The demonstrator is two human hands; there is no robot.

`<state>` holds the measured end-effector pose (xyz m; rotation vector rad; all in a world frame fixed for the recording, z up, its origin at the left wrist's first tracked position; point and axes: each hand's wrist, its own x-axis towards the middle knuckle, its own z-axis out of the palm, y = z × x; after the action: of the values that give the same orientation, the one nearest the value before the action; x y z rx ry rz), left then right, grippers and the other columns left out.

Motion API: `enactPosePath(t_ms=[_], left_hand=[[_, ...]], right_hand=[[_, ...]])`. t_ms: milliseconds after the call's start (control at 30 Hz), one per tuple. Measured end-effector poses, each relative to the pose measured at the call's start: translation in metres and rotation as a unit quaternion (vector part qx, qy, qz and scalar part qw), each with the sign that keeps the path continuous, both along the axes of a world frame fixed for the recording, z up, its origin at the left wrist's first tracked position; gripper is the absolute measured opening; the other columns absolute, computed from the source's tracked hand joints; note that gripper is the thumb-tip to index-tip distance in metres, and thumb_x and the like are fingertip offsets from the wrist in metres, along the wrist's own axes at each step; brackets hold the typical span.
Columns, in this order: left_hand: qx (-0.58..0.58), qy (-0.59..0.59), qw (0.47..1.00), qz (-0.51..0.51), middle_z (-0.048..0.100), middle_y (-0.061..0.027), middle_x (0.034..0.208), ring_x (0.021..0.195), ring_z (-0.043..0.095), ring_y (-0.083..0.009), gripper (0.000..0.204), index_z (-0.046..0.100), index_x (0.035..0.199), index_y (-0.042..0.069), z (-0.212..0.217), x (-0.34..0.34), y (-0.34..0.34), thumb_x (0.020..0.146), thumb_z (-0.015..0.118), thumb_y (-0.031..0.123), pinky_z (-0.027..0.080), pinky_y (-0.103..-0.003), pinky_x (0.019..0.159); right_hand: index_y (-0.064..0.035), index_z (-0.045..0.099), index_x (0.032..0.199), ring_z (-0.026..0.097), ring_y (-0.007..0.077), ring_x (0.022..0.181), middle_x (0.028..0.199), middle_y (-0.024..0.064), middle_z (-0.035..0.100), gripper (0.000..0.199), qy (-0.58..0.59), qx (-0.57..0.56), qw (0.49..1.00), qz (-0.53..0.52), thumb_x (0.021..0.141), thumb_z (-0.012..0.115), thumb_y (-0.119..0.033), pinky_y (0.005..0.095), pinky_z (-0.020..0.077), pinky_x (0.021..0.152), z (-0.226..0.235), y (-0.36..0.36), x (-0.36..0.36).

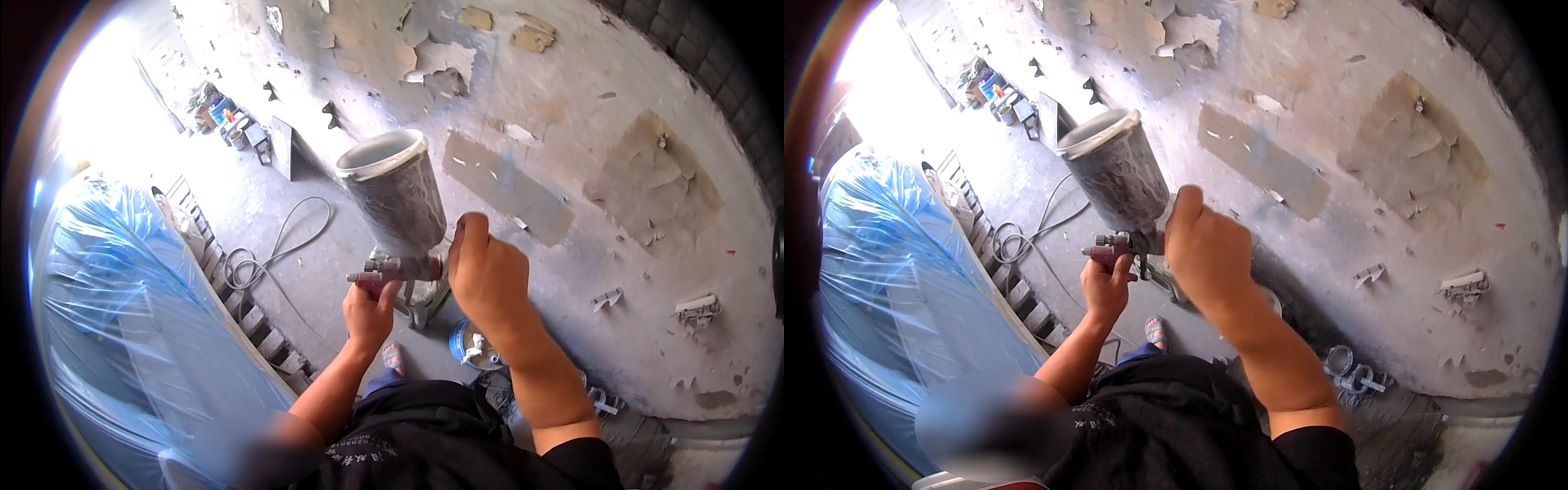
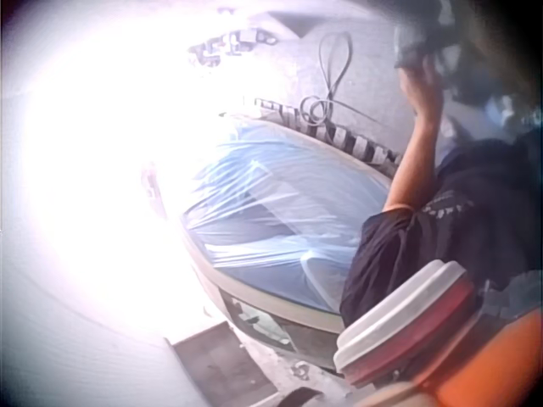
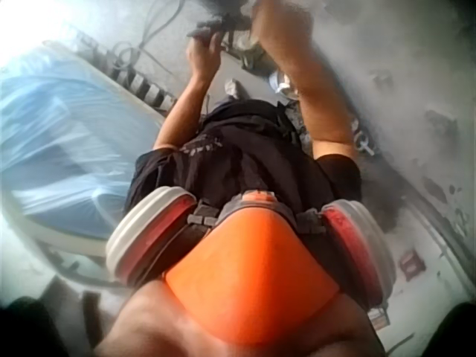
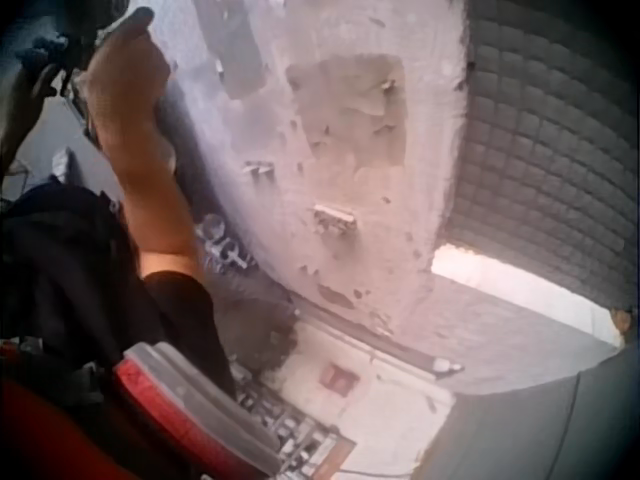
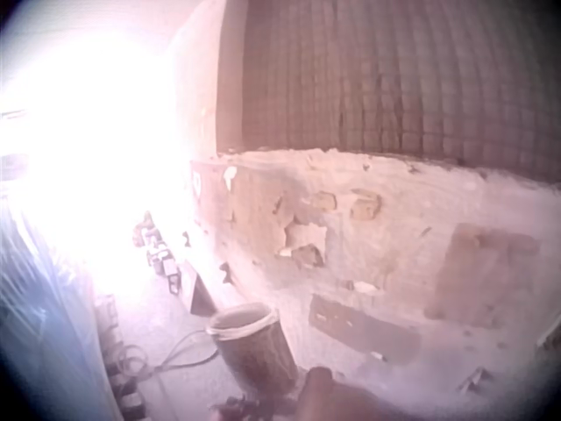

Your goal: The person assembles a spray gun by attaching the paint cup, cleaning the nozzle area with a cloth, and securing the nozzle cap. They then use a wrench to tighten the cup and inspect the assembled tool before moving toward a car.

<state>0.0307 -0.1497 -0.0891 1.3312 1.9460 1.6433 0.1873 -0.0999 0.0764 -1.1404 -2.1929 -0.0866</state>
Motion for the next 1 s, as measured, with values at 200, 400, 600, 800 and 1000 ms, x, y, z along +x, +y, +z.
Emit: enactPosePath(t_ms=[200,400,600,800,1000], left_hand=[[-0.015,-0.025,0.999,0.016,0.062,-0.0100,0.072,0.061,0.061,-0.0207,0.018,0.059,0.084,0.000,0.005,-0.001,-0.008,0.078,0.068,0.014,0.048,-0.032,0.055],[-0.004,-0.070,0.997,0.014,0.060,-0.0109,0.069,0.061,0.059,-0.0241,0.020,0.058,0.080,0.002,-0.006,-0.002,-0.011,0.074,0.072,0.017,0.046,-0.034,0.057],[-0.009,-0.037,0.999,0.016,0.062,-0.0094,0.070,0.061,0.060,-0.0199,0.018,0.058,0.080,0.002,-0.008,-0.004,-0.005,0.075,0.071,0.013,0.047,-0.031,0.058],[0.051,-0.181,0.982,0.012,0.063,-0.0060,0.070,0.056,0.059,-0.0127,0.015,0.061,0.089,0.000,0.010,-0.012,0.003,0.084,0.064,0.014,0.047,-0.026,0.051],[-0.075,-0.294,0.947,-0.107,0.054,-0.0062,0.053,0.035,0.044,-0.0092,0.041,0.051,0.071,0.005,0.025,-0.043,0.000,0.094,0.049,0.038,0.033,-0.023,0.032]], right_hand=[[-0.0038,0.050,0.090,0.058,0.0317,0.048,0.054,0.0119,0.057,0.014,0.001,-0.012,1.000,0.020,0.082,0.058,-0.011,0.0394,0.0443,0.042,-0.005,0.007,0.000],[-0.0032,0.050,0.093,0.058,0.0319,0.048,0.056,0.0132,0.058,0.011,0.003,-0.009,1.000,0.021,0.086,0.055,-0.009,0.0408,0.0434,0.042,-0.013,0.001,0.001],[-0.0033,0.047,0.093,0.059,0.0331,0.050,0.059,0.0138,0.059,0.015,0.006,-0.032,0.998,0.047,0.085,0.055,-0.014,0.0423,0.0458,0.045,-0.021,-0.003,0.005],[-0.0034,0.050,0.099,0.062,0.0289,0.054,0.060,0.0125,0.060,0.017,0.007,-0.063,0.995,-0.080,0.089,0.053,-0.017,0.0384,0.0472,0.049,-0.040,0.031,0.036],[-0.0051,0.046,0.102,0.063,0.0166,0.063,0.080,0.0110,0.063,0.020,0.440,-0.406,0.801,0.000,0.088,0.059,-0.010,0.0265,0.0494,0.055,-0.045,0.037,0.095]])
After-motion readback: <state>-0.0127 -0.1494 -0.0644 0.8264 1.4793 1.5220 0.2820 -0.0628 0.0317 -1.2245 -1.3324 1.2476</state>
